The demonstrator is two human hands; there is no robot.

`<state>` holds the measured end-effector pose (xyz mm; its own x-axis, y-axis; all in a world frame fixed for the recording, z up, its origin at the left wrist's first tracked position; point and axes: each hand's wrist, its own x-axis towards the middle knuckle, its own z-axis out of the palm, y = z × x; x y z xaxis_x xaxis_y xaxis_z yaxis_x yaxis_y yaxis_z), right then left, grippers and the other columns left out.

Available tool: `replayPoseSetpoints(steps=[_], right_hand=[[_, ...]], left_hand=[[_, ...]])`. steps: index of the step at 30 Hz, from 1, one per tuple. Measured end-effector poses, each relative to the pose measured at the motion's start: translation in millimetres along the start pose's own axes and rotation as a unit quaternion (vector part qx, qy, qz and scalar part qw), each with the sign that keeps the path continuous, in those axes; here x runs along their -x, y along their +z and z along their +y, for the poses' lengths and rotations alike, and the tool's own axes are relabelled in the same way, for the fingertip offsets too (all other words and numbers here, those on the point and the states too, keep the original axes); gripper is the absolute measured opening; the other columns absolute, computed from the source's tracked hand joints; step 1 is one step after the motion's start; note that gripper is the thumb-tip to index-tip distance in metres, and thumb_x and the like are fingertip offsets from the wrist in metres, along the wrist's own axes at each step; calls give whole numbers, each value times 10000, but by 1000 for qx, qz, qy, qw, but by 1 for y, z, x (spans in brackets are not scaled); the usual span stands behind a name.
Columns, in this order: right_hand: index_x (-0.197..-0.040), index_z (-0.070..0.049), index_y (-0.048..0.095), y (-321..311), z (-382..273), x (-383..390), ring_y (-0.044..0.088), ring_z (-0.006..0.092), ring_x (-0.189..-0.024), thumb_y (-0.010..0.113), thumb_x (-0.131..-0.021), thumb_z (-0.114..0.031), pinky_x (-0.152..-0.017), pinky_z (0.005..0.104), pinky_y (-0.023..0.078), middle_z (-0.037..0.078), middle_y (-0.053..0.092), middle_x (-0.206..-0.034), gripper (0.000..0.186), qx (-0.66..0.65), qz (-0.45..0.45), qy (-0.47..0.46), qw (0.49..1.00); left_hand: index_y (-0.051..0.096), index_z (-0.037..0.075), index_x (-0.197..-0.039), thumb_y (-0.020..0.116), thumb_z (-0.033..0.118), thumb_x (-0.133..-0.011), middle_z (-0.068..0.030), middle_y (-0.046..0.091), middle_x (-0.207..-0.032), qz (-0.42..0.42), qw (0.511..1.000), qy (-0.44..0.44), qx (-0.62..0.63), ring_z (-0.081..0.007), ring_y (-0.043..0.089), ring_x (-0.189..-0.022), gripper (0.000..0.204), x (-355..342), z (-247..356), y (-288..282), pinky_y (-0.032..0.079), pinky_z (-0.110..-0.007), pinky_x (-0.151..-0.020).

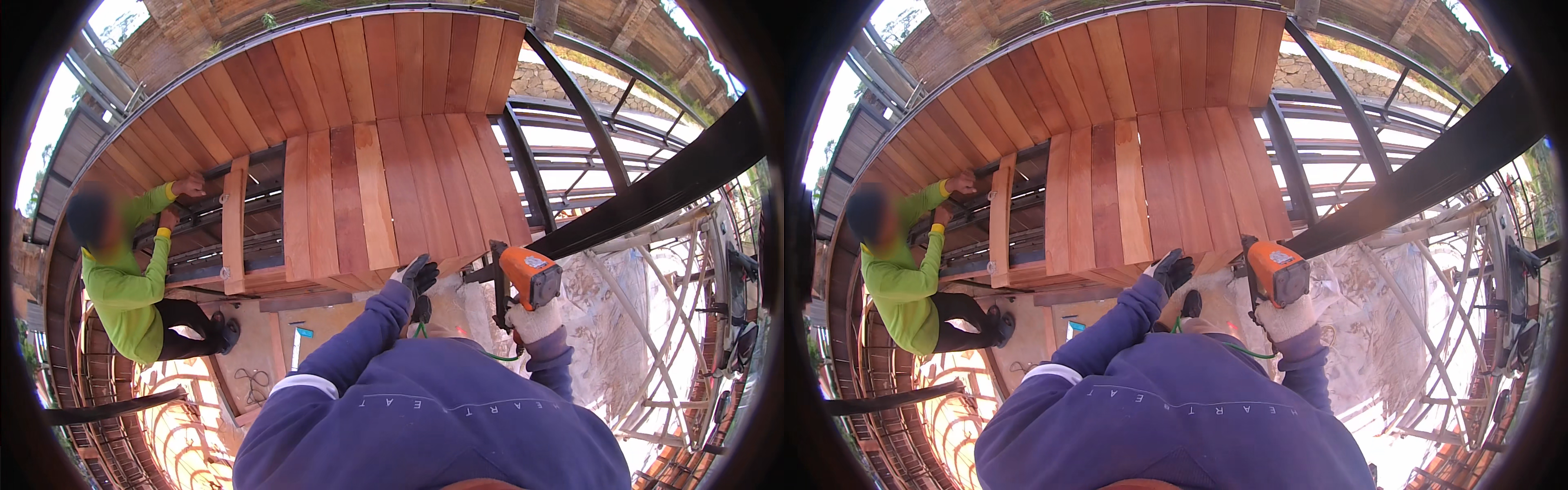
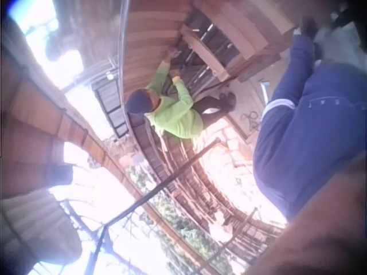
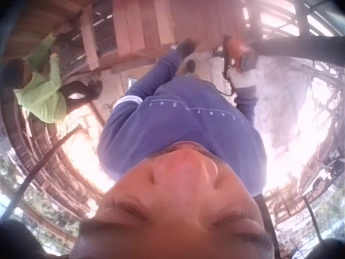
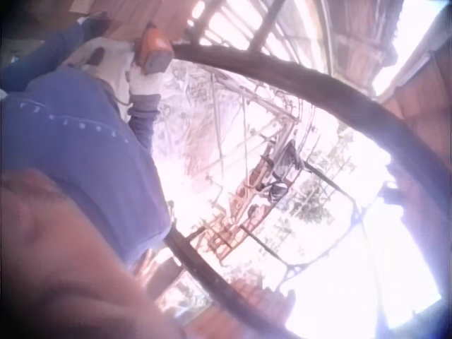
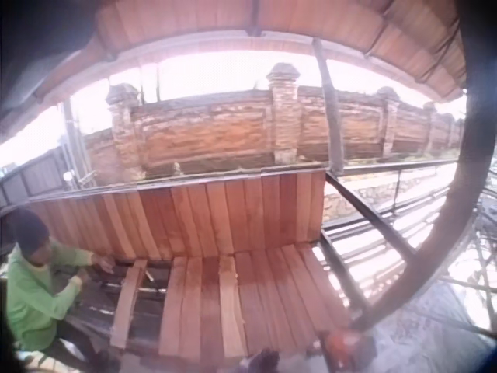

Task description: The person uses a pneumatic nail gun to secure wooden slats onto a metal frame for a curved outdoor bench.

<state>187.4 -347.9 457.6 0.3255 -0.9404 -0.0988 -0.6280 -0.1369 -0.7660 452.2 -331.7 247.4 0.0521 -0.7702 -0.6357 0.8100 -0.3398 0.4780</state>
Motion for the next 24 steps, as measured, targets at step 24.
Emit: replayPoseSetpoints(steps=[24], right_hand=[[-1199, -40, 668, -31, 56, 32, 691, 362, -1032, 650, -742, -84, -862, 403, 549, 166, 720, -1114, 460, -12, -60, -7, 998]], left_hand=[[712, 86, -1142, 788, 257, -898, -124, 744, -997, 149, 986, 75, 11, -252, 739, -884, 307, -20, -20, 36, 618, -371, -800]])
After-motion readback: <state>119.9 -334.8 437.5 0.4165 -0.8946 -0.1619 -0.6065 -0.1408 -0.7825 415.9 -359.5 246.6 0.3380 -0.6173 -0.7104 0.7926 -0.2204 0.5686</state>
